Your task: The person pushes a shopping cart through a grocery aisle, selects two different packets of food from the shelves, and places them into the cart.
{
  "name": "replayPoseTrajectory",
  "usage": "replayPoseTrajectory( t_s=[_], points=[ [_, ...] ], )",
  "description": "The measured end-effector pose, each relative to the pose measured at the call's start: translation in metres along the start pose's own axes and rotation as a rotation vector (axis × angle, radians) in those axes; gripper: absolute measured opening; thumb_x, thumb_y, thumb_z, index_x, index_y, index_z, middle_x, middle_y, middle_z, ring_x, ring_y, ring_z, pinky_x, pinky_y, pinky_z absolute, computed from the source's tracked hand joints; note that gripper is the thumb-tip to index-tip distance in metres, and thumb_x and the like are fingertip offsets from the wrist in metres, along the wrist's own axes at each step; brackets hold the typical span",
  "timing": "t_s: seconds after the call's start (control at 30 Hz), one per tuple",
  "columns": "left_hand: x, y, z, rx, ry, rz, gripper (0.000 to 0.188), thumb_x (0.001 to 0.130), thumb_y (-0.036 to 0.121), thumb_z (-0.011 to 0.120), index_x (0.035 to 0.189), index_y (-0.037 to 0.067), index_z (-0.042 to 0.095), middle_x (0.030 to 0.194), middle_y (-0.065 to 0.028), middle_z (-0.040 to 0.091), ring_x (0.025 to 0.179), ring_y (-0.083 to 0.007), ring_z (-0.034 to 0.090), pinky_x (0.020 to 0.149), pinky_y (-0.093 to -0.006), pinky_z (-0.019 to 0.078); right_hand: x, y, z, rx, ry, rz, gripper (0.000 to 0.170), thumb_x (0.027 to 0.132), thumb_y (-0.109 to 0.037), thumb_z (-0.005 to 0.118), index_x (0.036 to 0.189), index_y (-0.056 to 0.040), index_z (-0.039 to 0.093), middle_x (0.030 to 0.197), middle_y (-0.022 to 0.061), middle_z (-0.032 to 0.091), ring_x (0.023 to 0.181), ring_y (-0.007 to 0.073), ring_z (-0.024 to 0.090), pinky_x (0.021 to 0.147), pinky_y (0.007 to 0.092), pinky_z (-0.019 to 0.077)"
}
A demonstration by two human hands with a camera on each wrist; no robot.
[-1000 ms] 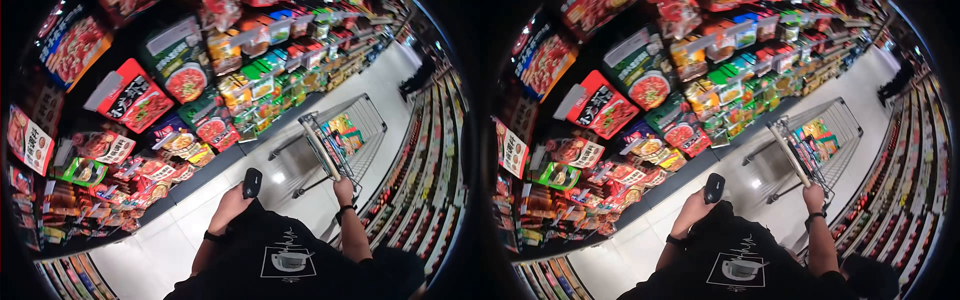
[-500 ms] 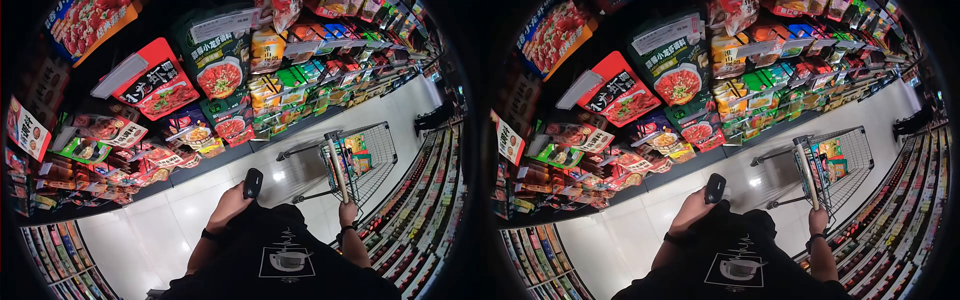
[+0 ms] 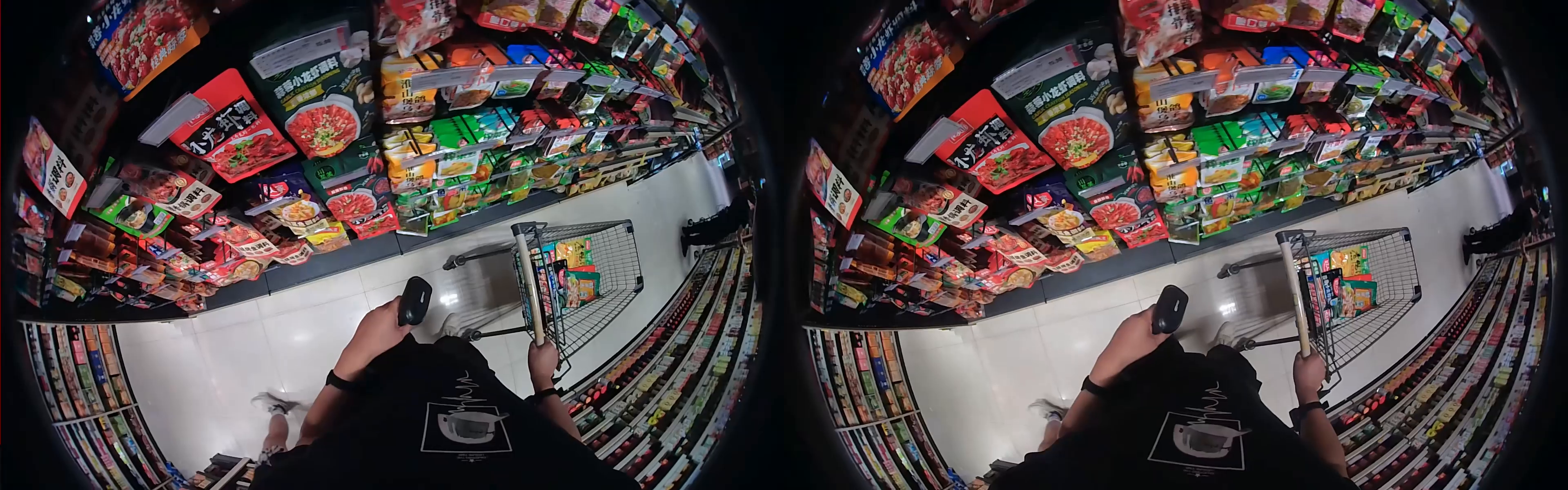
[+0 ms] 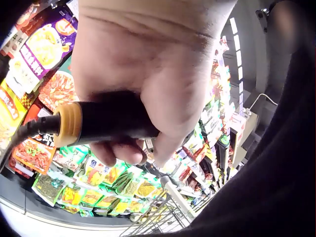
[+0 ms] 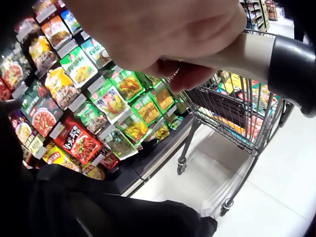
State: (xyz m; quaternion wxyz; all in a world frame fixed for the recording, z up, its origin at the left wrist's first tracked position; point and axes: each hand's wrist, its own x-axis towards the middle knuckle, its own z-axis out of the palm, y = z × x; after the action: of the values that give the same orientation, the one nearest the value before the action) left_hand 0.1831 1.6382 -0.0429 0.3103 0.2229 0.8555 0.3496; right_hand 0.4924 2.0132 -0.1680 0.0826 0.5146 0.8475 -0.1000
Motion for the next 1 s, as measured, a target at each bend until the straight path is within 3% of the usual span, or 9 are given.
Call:
replayPoseTrajectory(
  t_s=[0.03,0.17,0.27,0.4,0.53,0.7,0.8,0.83,1.0],
  points=[
    [-0.001,0.009,0.006,0.008,-0.025,-0.012,0.044,0.092,0.026,0.080,0.128,0.005,0.066,0.103,-0.0252,0.078,0.098,-0.0469,0.075,0.087,-0.0543,0.0599,-0.001,-0.003,-0.007,0.067,-0.010,-0.021,0.034,0.093,-0.029,0.076,0.108,0.0007,0.079,0.092,0.0298,0.077,0.092,0.0492,0.077,0.083,0.0583,0.0625],
    [0.002,0.034,0.032,0.003,-0.017,0.025,0.043,0.092,0.025,0.080,0.128,0.005,0.066,0.107,-0.0250,0.077,0.101,-0.0461,0.075,0.089,-0.0537,0.0595,0.021,0.023,0.013,0.351,-0.178,0.023,0.033,0.099,-0.029,0.076,0.092,0.0034,0.074,0.073,0.0150,0.076,0.053,0.0216,0.075,0.057,0.0397,0.0627],
    [0.002,0.052,0.047,0.007,-0.028,0.015,0.043,0.092,0.025,0.080,0.127,0.005,0.067,0.108,-0.0246,0.076,0.103,-0.0458,0.074,0.089,-0.0535,0.0592,0.020,0.013,-0.015,0.594,-0.361,0.072,0.035,0.099,-0.030,0.078,0.096,0.0049,0.073,0.074,0.0132,0.078,0.053,0.0212,0.075,0.055,0.0393,0.0621],
    [0.003,0.068,0.068,0.033,-0.033,0.007,0.041,0.092,0.024,0.079,0.125,0.005,0.066,0.105,-0.0239,0.076,0.101,-0.0457,0.074,0.088,-0.0539,0.0591,0.032,0.023,-0.019,0.480,-0.402,-0.071,0.040,0.098,-0.032,0.081,0.102,0.0065,0.073,0.079,0.0182,0.079,0.061,0.0237,0.078,0.062,0.0424,0.0637],
    [-0.003,0.081,0.086,0.000,-0.006,0.002,0.038,0.092,0.023,0.078,0.123,0.005,0.065,0.100,-0.0227,0.077,0.097,-0.0459,0.075,0.085,-0.0545,0.0595,0.049,0.026,-0.025,0.077,-0.357,-0.308,0.053,0.094,-0.043,0.086,0.111,0.0057,0.072,0.086,0.0239,0.080,0.083,0.0380,0.081,0.078,0.0524,0.0625],
    [-0.017,0.073,0.084,0.036,0.013,0.000,0.039,0.091,0.024,0.078,0.123,0.005,0.065,0.097,-0.0234,0.078,0.095,-0.0462,0.076,0.084,-0.0547,0.0597,0.065,-0.005,-0.059,0.385,-0.437,-0.350,0.080,0.097,-0.041,0.085,0.149,0.0101,0.053,0.081,0.0226,0.074,0.084,0.0430,0.077,0.077,0.0513,0.0597],
    [-0.025,0.067,0.071,0.049,0.028,-0.026,0.040,0.091,0.025,0.079,0.123,0.004,0.065,0.097,-0.0243,0.078,0.095,-0.0463,0.076,0.085,-0.0550,0.0596,0.080,-0.023,-0.047,0.395,-0.265,-0.443,0.079,0.096,-0.041,0.086,0.147,0.0103,0.053,0.078,0.0207,0.073,0.080,0.0434,0.076,0.074,0.0521,0.0584],
    [-0.025,0.064,0.063,0.055,0.030,-0.034,0.041,0.091,0.025,0.079,0.123,0.004,0.065,0.097,-0.0245,0.077,0.096,-0.0464,0.076,0.085,-0.0551,0.0596,0.080,-0.037,-0.055,0.395,-0.331,-0.351,0.078,0.095,-0.044,0.087,0.149,0.0021,0.057,0.088,0.0207,0.074,0.084,0.0364,0.077,0.075,0.0503,0.0574],
    [-0.047,0.027,0.018,0.104,0.008,-0.025,0.042,0.092,0.027,0.079,0.125,0.004,0.065,0.100,-0.0252,0.078,0.098,-0.0467,0.076,0.086,-0.0544,0.0597,0.087,-0.060,-0.008,0.183,-0.023,-0.249,0.041,0.098,-0.034,0.076,0.117,0.0015,0.068,0.089,0.0306,0.076,0.092,0.0510,0.076,0.081,0.0612,0.0605]
  ],
)
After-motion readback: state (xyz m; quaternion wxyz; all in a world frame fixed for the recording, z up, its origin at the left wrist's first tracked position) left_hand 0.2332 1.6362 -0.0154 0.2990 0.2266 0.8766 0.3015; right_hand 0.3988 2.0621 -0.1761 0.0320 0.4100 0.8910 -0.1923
